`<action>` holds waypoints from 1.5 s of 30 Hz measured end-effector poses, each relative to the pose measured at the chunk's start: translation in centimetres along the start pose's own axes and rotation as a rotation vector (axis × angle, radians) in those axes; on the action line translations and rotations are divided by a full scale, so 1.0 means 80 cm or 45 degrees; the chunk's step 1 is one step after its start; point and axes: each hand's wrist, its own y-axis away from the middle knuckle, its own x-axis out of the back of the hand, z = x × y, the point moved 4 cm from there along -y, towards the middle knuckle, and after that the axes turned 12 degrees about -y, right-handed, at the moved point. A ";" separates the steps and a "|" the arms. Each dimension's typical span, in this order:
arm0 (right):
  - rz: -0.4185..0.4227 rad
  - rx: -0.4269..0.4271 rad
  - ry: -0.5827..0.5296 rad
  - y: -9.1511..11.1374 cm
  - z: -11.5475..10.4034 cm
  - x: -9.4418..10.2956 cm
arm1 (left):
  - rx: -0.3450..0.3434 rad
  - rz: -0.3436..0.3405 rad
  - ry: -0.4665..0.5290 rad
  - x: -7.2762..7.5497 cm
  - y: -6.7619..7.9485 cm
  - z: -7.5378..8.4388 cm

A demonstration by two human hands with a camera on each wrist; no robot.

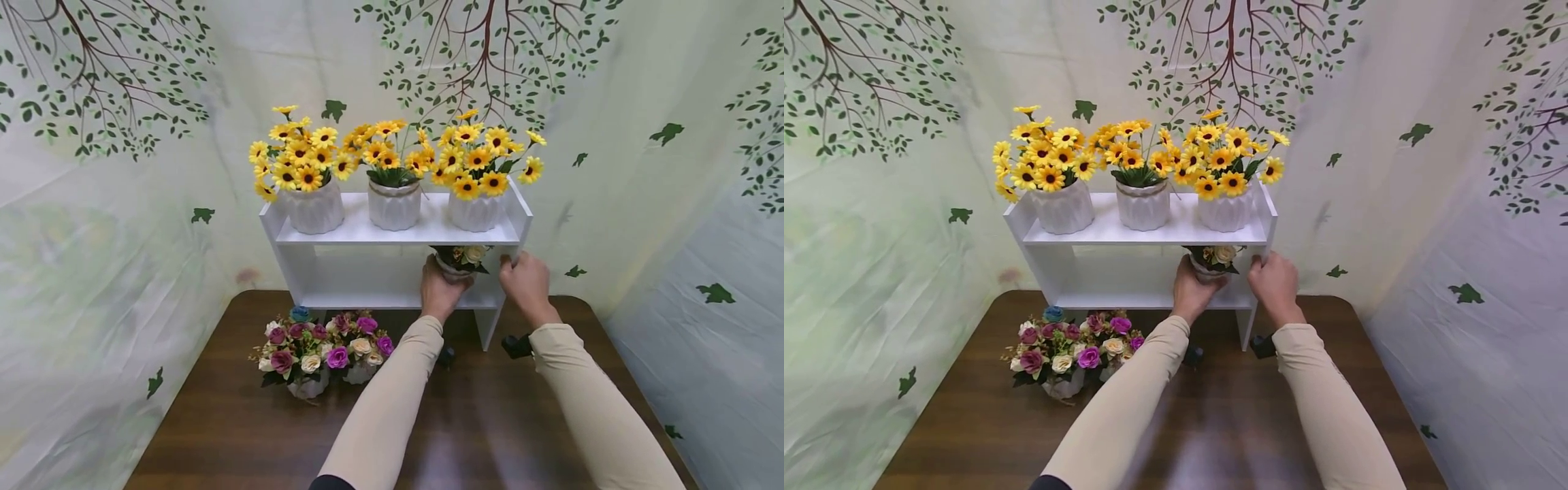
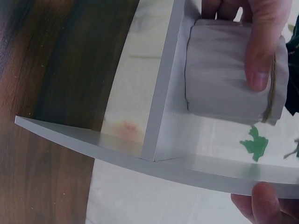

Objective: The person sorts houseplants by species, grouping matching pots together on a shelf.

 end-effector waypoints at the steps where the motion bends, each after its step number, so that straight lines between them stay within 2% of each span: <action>1: -0.002 0.001 0.002 0.000 -0.001 -0.001 | -0.018 0.007 0.005 0.000 -0.001 0.000; 6: -0.008 0.003 -0.001 -0.001 -0.005 -0.008 | -0.053 -0.024 0.016 0.002 -0.006 -0.004; 11: -0.032 -0.018 -0.009 0.000 -0.002 -0.008 | -0.060 -0.133 -0.059 0.022 -0.009 -0.006; 15: -0.039 -0.041 -0.007 -0.001 0.004 -0.001 | -0.059 -0.237 -0.181 0.053 -0.011 -0.009; 18: -0.049 -0.044 0.003 -0.002 0.005 -0.001 | -0.060 -0.278 -0.273 0.089 -0.009 -0.022; 22: -0.041 -0.038 0.013 -0.003 0.005 0.001 | -0.063 -0.306 -0.306 0.138 0.004 -0.035; 25: -0.014 -0.017 0.005 -0.003 0.003 0.004 | -0.074 -0.330 -0.284 0.169 0.020 -0.040; 28: 0.000 -0.006 -0.009 -0.002 0.002 0.004 | -0.134 -0.316 -0.267 0.194 0.040 -0.044; 31: -0.002 -0.005 -0.014 0.000 0.001 0.001 | -0.256 -0.252 -0.228 0.214 0.068 -0.052; 34: -0.003 0.000 -0.015 0.000 0.001 0.001 | -0.418 -0.193 -0.227 0.226 0.102 -0.060; 38: 0.003 0.011 -0.023 -0.002 -0.001 0.001 | -0.598 -0.138 -0.327 0.237 0.145 -0.079; 40: 0.007 0.010 -0.025 -0.002 -0.002 0.002 | -0.618 -0.140 -0.368 0.238 0.160 -0.092; 41: 0.008 0.004 -0.024 -0.003 -0.001 0.002 | -0.599 -0.151 -0.377 0.238 0.167 -0.101; 43: 0.010 -0.001 -0.023 -0.002 -0.001 0.003 | -0.528 -0.189 -0.369 0.237 0.177 -0.119; 45: 0.006 -0.009 -0.026 -0.001 -0.001 0.003 | -0.422 -0.214 -0.366 0.237 0.186 -0.138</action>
